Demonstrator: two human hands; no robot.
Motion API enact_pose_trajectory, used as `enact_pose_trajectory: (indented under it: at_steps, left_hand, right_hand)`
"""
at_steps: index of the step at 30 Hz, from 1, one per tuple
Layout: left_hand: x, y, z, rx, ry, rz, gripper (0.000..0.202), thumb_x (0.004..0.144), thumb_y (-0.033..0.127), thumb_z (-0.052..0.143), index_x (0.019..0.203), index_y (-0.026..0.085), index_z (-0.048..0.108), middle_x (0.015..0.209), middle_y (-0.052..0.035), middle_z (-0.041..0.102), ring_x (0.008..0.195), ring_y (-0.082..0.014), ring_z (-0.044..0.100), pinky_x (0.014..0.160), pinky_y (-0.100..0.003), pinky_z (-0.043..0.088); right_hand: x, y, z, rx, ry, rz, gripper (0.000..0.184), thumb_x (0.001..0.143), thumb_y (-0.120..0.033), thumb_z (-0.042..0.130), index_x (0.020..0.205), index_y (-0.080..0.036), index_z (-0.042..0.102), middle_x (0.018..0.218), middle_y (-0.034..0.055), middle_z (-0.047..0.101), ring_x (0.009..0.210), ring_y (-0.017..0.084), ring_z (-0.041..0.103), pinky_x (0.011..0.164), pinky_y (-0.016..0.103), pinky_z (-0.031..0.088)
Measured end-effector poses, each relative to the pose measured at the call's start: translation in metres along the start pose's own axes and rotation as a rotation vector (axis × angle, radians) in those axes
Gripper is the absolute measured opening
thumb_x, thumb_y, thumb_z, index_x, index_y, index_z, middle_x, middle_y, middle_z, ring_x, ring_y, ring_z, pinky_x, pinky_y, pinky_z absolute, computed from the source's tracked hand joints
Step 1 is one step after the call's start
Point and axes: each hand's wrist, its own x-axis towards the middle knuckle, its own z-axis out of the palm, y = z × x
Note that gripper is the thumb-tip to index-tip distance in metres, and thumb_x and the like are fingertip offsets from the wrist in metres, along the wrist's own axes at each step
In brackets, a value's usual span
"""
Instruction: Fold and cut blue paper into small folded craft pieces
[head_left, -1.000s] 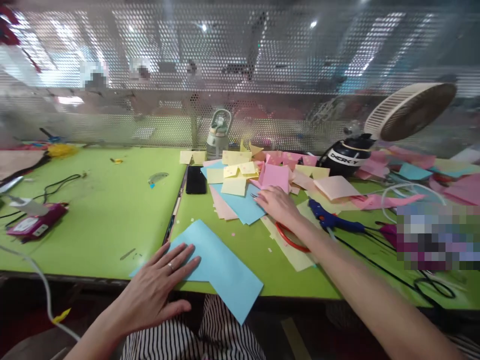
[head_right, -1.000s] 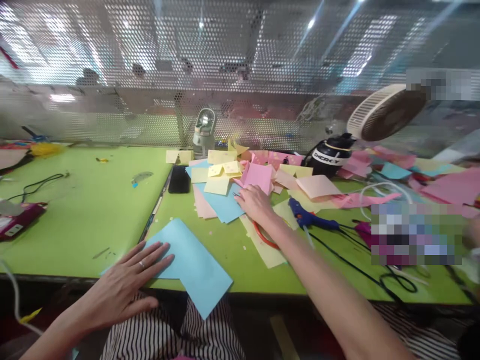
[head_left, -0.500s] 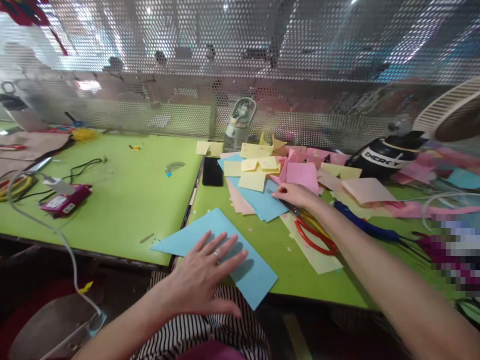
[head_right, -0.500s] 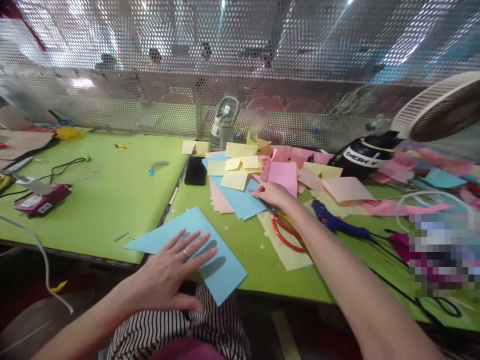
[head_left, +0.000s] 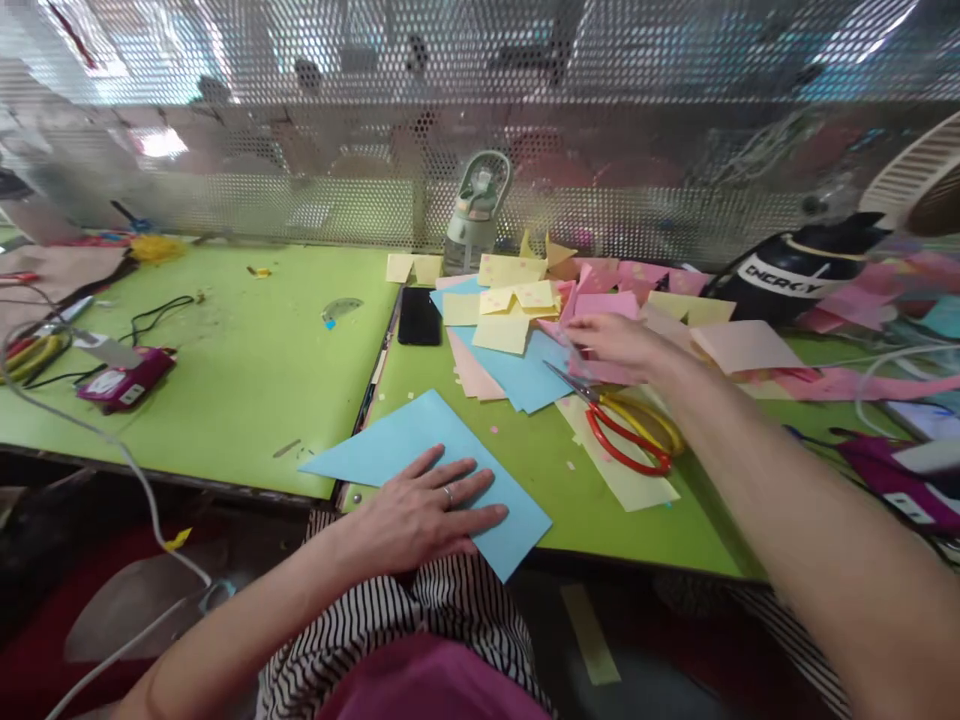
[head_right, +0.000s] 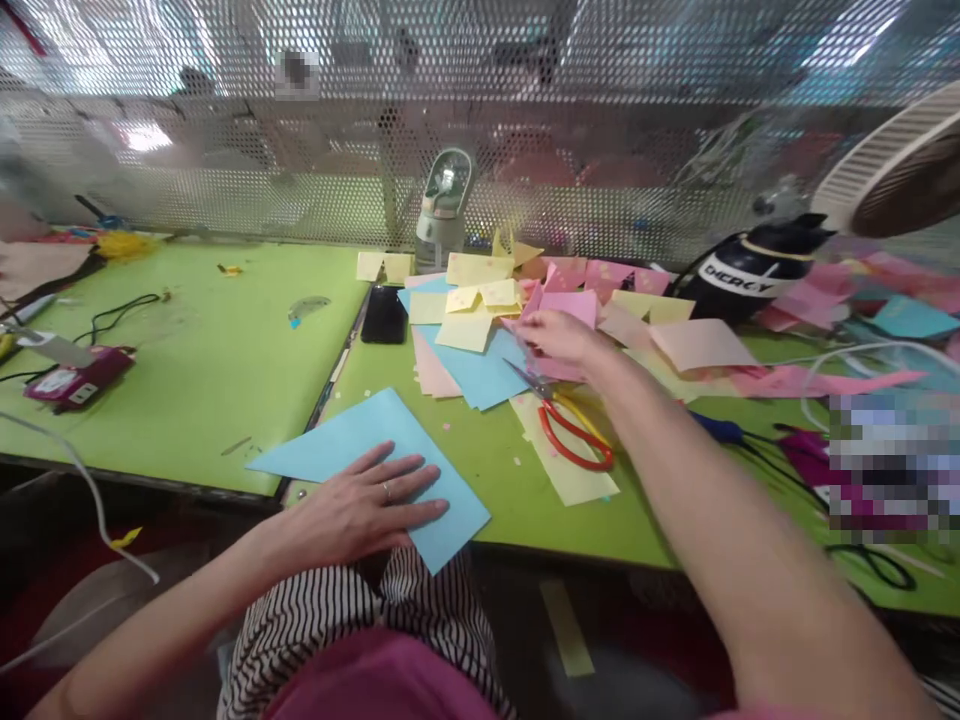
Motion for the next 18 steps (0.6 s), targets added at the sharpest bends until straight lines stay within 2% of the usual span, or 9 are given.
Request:
enact_pose_trajectory:
  at_steps: [2, 4, 6, 7, 9, 11, 13, 16, 18]
  left_hand:
    - [-0.002, 0.004, -0.009, -0.079, 0.031, -0.032, 0.049, 0.097, 0.051, 0.045, 0.141, 0.029, 0.044, 0.153, -0.0067, 0.040, 0.142, -0.0286, 0.034, 0.118, -0.056, 0.020]
    - [-0.004, 0.013, -0.021, -0.235, 0.122, -0.125, 0.063, 0.091, 0.058, 0.053, 0.143, 0.024, 0.042, 0.149, -0.0127, 0.044, 0.137, -0.0308, 0.041, 0.113, -0.054, 0.031]
    - [-0.004, 0.026, -0.031, -0.529, 0.229, -0.265, 0.062, 0.089, 0.054, 0.058, 0.139, 0.020, 0.044, 0.127, -0.0123, 0.064, 0.110, -0.0229, 0.064, 0.094, -0.038, 0.052]
    - [-0.004, 0.033, -0.034, -0.701, 0.240, -0.316, 0.060, 0.088, 0.052, 0.061, 0.136, 0.020, 0.046, 0.112, -0.0088, 0.071, 0.092, -0.0178, 0.069, 0.080, -0.029, 0.056]
    - [-0.002, 0.046, -0.037, -0.927, 0.195, -0.355, 0.046, 0.087, 0.044, 0.065, 0.126, 0.020, 0.055, 0.092, -0.0025, 0.074, 0.072, -0.0123, 0.068, 0.065, -0.021, 0.054]
    - [0.001, 0.055, -0.036, -0.999, 0.154, -0.365, 0.025, 0.090, 0.033, 0.064, 0.111, 0.020, 0.064, 0.086, -0.0003, 0.074, 0.070, -0.0107, 0.068, 0.063, -0.019, 0.051]
    - [0.003, 0.059, -0.032, -0.986, 0.142, -0.370, 0.011, 0.091, 0.024, 0.060, 0.098, 0.020, 0.068, 0.084, 0.0003, 0.074, 0.072, -0.0104, 0.068, 0.066, -0.018, 0.051]
    - [0.004, 0.059, -0.028, -0.959, 0.151, -0.379, 0.010, 0.092, 0.022, 0.059, 0.092, 0.019, 0.069, 0.083, 0.0008, 0.074, 0.074, -0.0102, 0.068, 0.068, -0.018, 0.051]
    - [0.005, 0.056, -0.028, -0.938, 0.195, -0.369, 0.011, 0.094, 0.024, 0.058, 0.093, 0.018, 0.068, 0.084, -0.0002, 0.074, 0.075, -0.0107, 0.069, 0.069, -0.018, 0.053]
  right_hand:
    - [-0.036, -0.010, 0.003, 0.165, -0.081, 0.001, 0.022, 0.100, -0.027, 0.036, 0.104, -0.013, 0.053, 0.100, 0.0093, 0.065, 0.084, 0.013, 0.066, 0.075, 0.028, 0.053]
    - [-0.084, -0.016, 0.018, 0.282, -0.147, 0.001, 0.022, 0.099, -0.035, 0.034, 0.103, -0.019, 0.048, 0.092, 0.0070, 0.067, 0.076, 0.014, 0.066, 0.067, 0.028, 0.053]
    - [-0.135, -0.020, 0.042, 0.430, -0.333, -0.006, 0.027, 0.093, -0.048, 0.045, 0.098, -0.022, 0.049, 0.074, 0.0013, 0.066, 0.059, 0.014, 0.062, 0.056, 0.027, 0.051]
    - [-0.158, -0.021, 0.056, 0.453, -0.419, 0.015, 0.027, 0.091, -0.050, 0.049, 0.096, -0.023, 0.052, 0.073, 0.0003, 0.066, 0.059, 0.013, 0.061, 0.056, 0.027, 0.050]
    - [-0.196, -0.021, 0.081, 0.415, -0.433, 0.018, 0.025, 0.090, -0.049, 0.053, 0.088, -0.024, 0.056, 0.069, -0.0008, 0.064, 0.060, 0.013, 0.059, 0.056, 0.025, 0.047]
    - [-0.220, -0.019, 0.100, 0.407, -0.337, 0.002, 0.023, 0.088, -0.047, 0.057, 0.082, -0.025, 0.056, 0.071, -0.0009, 0.064, 0.065, 0.014, 0.059, 0.061, 0.026, 0.047]
    - [-0.232, -0.016, 0.108, 0.471, -0.302, 0.018, 0.023, 0.088, -0.048, 0.057, 0.084, -0.025, 0.057, 0.075, -0.0007, 0.063, 0.069, 0.014, 0.058, 0.063, 0.026, 0.046]
    - [-0.241, -0.010, 0.109, 0.582, -0.421, 0.108, 0.031, 0.091, -0.055, 0.048, 0.092, -0.026, 0.058, 0.069, -0.0019, 0.058, 0.059, 0.012, 0.051, 0.053, 0.023, 0.041]
    - [-0.247, -0.005, 0.108, 0.630, -0.497, 0.180, 0.038, 0.091, -0.060, 0.044, 0.091, -0.025, 0.057, 0.062, -0.0030, 0.054, 0.051, 0.010, 0.043, 0.047, 0.022, 0.035]
